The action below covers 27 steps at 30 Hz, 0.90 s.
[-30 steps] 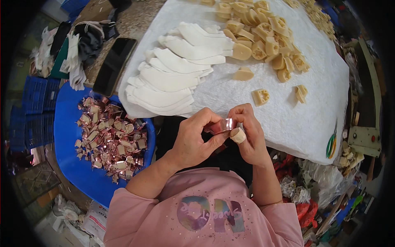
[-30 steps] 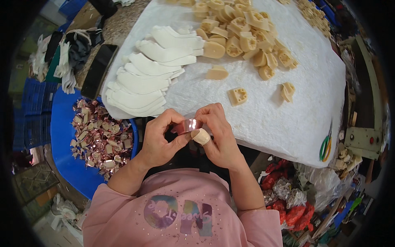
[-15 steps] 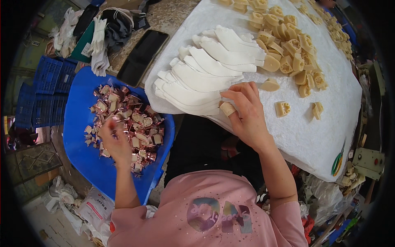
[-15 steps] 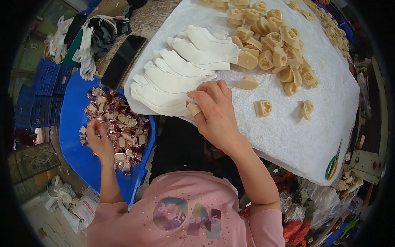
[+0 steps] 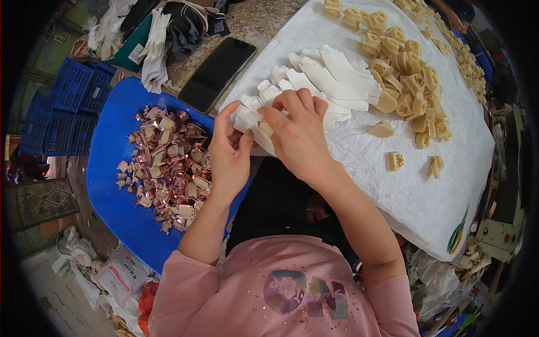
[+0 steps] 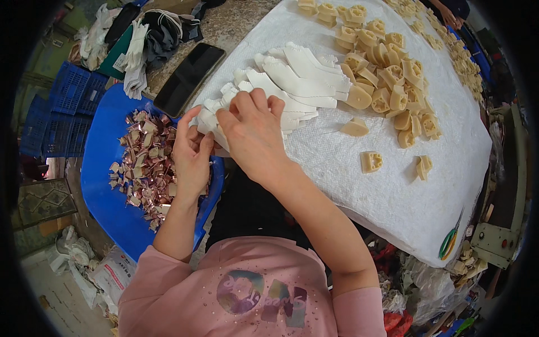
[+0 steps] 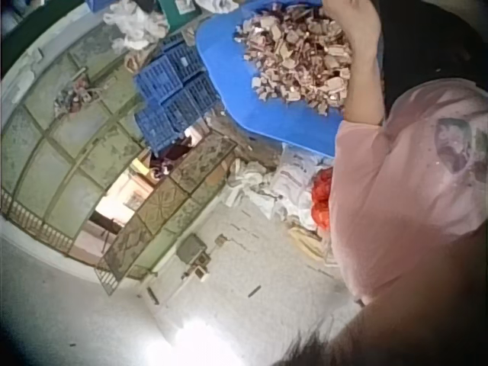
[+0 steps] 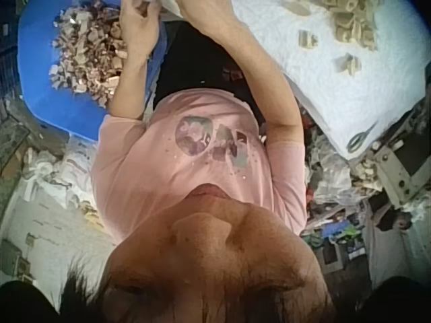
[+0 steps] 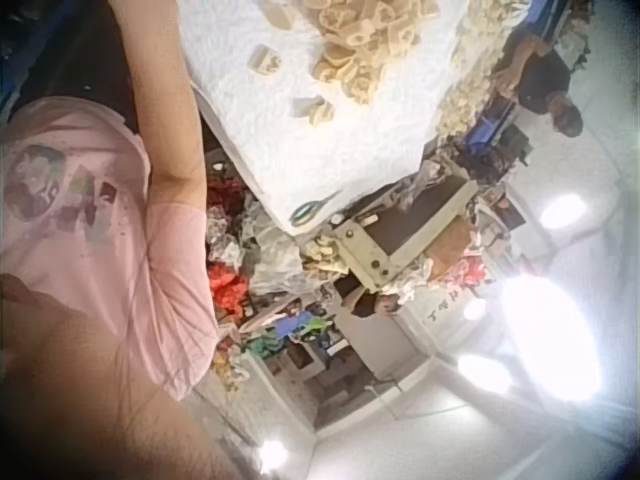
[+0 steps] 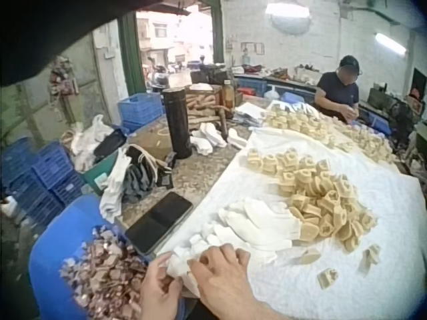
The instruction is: Assembling shoe components by inserting white padding into tan base pieces and using scissors to trim.
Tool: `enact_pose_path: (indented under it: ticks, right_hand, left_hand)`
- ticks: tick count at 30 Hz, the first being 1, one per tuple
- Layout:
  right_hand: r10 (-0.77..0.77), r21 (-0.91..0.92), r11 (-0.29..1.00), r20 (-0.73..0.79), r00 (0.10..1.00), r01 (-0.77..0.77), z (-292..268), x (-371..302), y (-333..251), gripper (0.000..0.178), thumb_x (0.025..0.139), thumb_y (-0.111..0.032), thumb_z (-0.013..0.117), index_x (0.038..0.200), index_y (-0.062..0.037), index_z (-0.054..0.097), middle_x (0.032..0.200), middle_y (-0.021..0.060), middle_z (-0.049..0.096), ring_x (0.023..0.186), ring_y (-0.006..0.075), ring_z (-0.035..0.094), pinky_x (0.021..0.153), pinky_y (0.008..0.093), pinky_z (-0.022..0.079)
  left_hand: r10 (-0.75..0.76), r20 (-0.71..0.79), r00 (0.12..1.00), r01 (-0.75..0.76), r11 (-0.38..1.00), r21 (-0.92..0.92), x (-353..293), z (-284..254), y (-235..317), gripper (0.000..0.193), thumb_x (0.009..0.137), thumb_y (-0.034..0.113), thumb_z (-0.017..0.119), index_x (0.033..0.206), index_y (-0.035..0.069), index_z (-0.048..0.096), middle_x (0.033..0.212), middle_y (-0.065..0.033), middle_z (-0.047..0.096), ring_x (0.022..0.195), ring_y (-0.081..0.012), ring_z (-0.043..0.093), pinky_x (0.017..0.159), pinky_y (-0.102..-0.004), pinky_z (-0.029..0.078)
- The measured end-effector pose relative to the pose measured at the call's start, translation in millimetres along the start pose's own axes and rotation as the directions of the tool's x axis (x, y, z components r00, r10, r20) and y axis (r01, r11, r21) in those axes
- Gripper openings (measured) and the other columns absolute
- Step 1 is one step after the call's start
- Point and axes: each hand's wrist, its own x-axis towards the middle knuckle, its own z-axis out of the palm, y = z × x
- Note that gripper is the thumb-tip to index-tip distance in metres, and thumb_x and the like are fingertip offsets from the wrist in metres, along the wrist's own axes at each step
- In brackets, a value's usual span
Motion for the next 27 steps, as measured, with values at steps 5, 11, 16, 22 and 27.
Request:
enact_pose_path:
  ticks: [5,11,16,22,27]
  right_hand:
    - [0.002,-0.017,1.000,0.040,0.999,-0.002,8,10,-4,0.014,0.062,-0.005,0.064,0.075,-0.0075,0.061,0.086,0.0064,0.049,0.090,0.0253,0.044,0.080,0.0405,0.029]
    - [0.076,0.556,0.829,-0.010,0.997,-0.058,-8,-22,14,0.033,0.055,0.011,0.053,0.084,-0.0054,0.055,0.094,0.0096,0.052,0.092,0.0312,0.046,0.086,0.0387,0.032]
    - [0.547,0.944,0.321,-0.120,0.828,-0.075,-41,-54,16,0.016,0.083,0.004,0.054,0.097,-0.0045,0.050,0.098,0.0124,0.057,0.087,0.0202,0.054,0.083,0.0332,0.042]
    - [0.468,0.837,0.541,-0.384,0.796,0.085,-106,-76,43,0.014,0.085,-0.005,0.060,0.094,-0.0034,0.049,0.093,0.0135,0.055,0.085,0.0194,0.052,0.078,0.0317,0.042]
    - [0.393,0.729,0.676,-0.238,0.888,-0.103,-116,-98,32,0.015,0.078,-0.001,0.061,0.091,-0.0022,0.055,0.090,0.0115,0.056,0.080,0.0198,0.052,0.071,0.0309,0.042]
  left_hand:
    - [0.067,-0.027,0.997,-0.067,0.998,0.016,1,3,-9,0.043,0.087,-0.007,0.047,0.128,0.004,0.039,0.096,-0.0109,0.061,0.077,-0.0113,0.059,0.067,-0.0235,0.047]
    - [0.142,-0.013,0.990,-0.139,0.977,0.159,0,-7,-11,0.023,0.086,-0.007,0.051,0.106,0.000,0.059,0.081,-0.0047,0.058,0.069,-0.0081,0.053,0.060,-0.0214,0.042]
    - [0.189,-0.028,0.982,-0.177,0.958,0.227,-2,-3,-8,0.016,0.087,-0.006,0.052,0.088,-0.001,0.067,0.075,0.0008,0.051,0.066,-0.0054,0.047,0.057,-0.0189,0.037]
    - [0.504,0.077,0.860,-0.444,0.666,0.599,-4,1,0,0.022,0.077,-0.003,0.058,0.097,-0.002,0.066,0.080,-0.0063,0.049,0.075,-0.0181,0.049,0.065,-0.0274,0.039]
    - [0.526,0.394,0.753,-0.650,0.687,0.324,-30,44,37,0.041,0.076,0.019,0.066,0.111,-0.001,0.059,0.093,-0.0144,0.046,0.080,-0.0272,0.048,0.070,-0.0337,0.042]
